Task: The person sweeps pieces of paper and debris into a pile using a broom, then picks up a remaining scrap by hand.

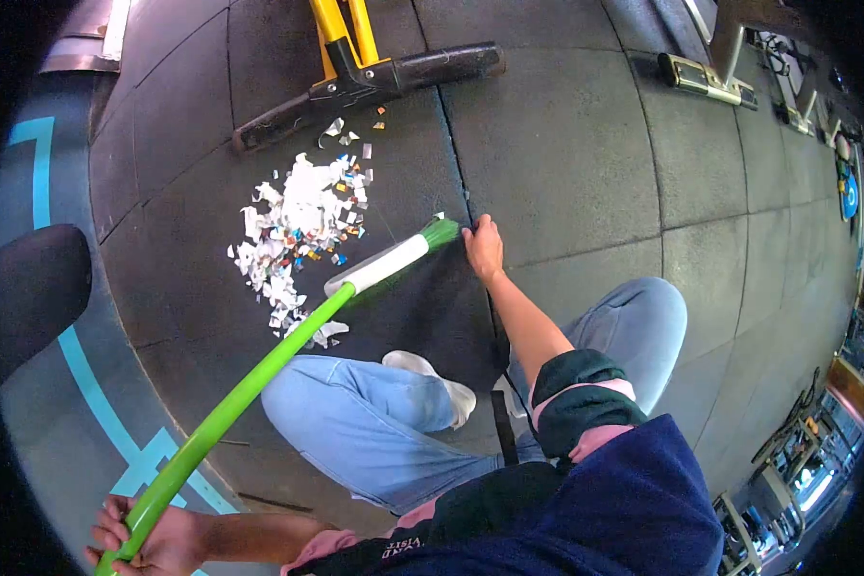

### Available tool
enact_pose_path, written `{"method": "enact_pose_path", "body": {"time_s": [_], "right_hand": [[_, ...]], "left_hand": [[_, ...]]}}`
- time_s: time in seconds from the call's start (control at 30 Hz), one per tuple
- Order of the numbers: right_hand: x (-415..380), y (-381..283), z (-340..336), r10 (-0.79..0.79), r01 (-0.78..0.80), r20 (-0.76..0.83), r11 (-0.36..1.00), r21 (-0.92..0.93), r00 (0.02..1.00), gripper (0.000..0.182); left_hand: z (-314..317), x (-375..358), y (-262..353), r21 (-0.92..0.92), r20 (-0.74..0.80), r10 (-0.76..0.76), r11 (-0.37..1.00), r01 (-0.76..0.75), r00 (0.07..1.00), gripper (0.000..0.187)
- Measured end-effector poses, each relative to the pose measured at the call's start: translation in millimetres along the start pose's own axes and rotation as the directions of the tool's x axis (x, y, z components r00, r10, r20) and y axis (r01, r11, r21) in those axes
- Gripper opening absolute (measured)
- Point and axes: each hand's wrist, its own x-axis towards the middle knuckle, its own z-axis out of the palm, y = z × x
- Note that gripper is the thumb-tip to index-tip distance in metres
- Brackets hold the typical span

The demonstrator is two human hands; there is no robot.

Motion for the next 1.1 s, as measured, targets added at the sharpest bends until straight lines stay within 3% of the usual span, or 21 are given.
{"method": "enact_pose_path", "body": {"time_s": [0.07, 0.2, 0.23, 0.27, 0.3, 0.33, 0.4, 0.43, 0.47, 0.53, 0.77, 0.87, 0.93, 0.97, 1.03, 1.1], "right_hand": [[11.7, 15.0, 15.0, -0.024, 0.028, -0.112, 0.999, 0.03, 0.993, 0.018], [22.0, 24.6, 23.2, -0.05, 0.067, -0.135, 0.99, 0.123, 0.99, 0.011], [20.8, 5.8, 12.7, 0.076, -0.078, 0.024, 0.886, 0.458, 0.997, 0.008], [20.1, -8.2, 4.7, 0.139, -0.253, 0.216, 0.658, 0.709, 0.966, 0.005], [24.5, -14.4, 1.9, -0.056, -0.265, 0.358, 0.57, 0.778, 0.932, 0.011], [28.9, -24.2, -6.7, -0.061, -0.26, 0.356, 0.569, 0.78, 0.933, 0.011], [39.4, -35.3, -17.7, -0.236, -0.193, 0.424, 0.632, 0.751, 0.875, 0.016], [47.0, -32.3, -21.2, -0.195, -0.122, 0.352, 0.7, 0.704, 0.916, 0.021], [52.8, -29.0, -25.8, -0.107, -0.05, 0.263, 0.848, 0.528, 0.959, 0.021], [57.9, -15.4, -20.6, -0.227, 0.235, -0.085, 0.967, 0.098, 0.97, 0.02], [74.7, -1.8, 7.1, -0.216, 0.213, -0.035, 0.973, -0.086, 0.976, 0.019], [89.6, -0.4, 19.7, -0.328, 0.316, -0.044, 0.933, -0.17, 0.944, 0.017], [96.3, -13.5, 9.7, -0.298, 0.298, 0.032, 0.955, -0.002, 0.954, 0.015], [103.1, -29.4, -6.3, -0.039, -0.07, 0.367, 0.958, 0.277, 0.929, 0.014], [110.8, -56.4, -21.7, -0.29, -0.116, 0.543, 0.796, 0.594, 0.788, 0.017], [99.9, -96.9, -48.4, -0.333, -0.184, 0.596, 0.745, 0.641, 0.731, 0.018]], "left_hand": [[-13.8, 2.4, -4.3, -0.023, -0.039, 0.014, 1.0, -0.015, 0.999, 0.032], [-41.2, 12.0, -1.9, -0.058, -0.059, 0.016, 0.998, -0.019, 0.998, 0.033], [-51.7, 14.6, 0.6, -0.045, -0.045, -0.013, 0.999, 0.011, 0.999, 0.033], [-57.6, 15.7, 3.1, -0.031, -0.029, -0.042, 0.999, 0.041, 0.999, 0.033], [-58.5, 14.4, 4.2, -0.034, -0.031, -0.038, 0.999, 0.037, 0.999, 0.033], [-58.9, 13.5, 5.6, -0.022, -0.067, -0.05, 0.999, 0.048, 0.996, 0.032], [-59.9, 8.5, 8.2, -0.007, -0.106, -0.06, 0.998, 0.06, 0.993, 0.032], [-59.0, 4.5, 8.6, -0.001, -0.091, -0.037, 0.999, 0.037, 0.995, 0.032], [-58.9, 1.9, 7.9, 0.004, -0.076, -0.014, 1.0, 0.015, 0.997, 0.032], [-62.7, -1.4, 7.0, 0.009, -0.074, -0.01, 1.0, 0.011, 0.997, 0.031], [-69.5, 1.7, 6.6, -0.098, -0.002, -0.04, 0.994, 0.04, 0.999, 0.028], [-73.8, 2.0, 5.7, -0.134, 0.02, -0.053, 0.989, 0.055, 0.998, 0.03], [-73.6, 1.0, 3.9, -0.096, -0.009, -0.045, 0.994, 0.043, 0.999, 0.03], [-73.8, 0.3, 2.4, -0.061, -0.037, -0.031, 0.998, 0.029, 0.999, 0.031], [-82.0, 2.0, 1.3, -0.083, -0.029, -0.032, 0.996, 0.03, 0.999, 0.032], [-79.8, 0.2, -0.9, -0.105, -0.019, -0.036, 0.994, 0.034, 0.999, 0.032]]}}
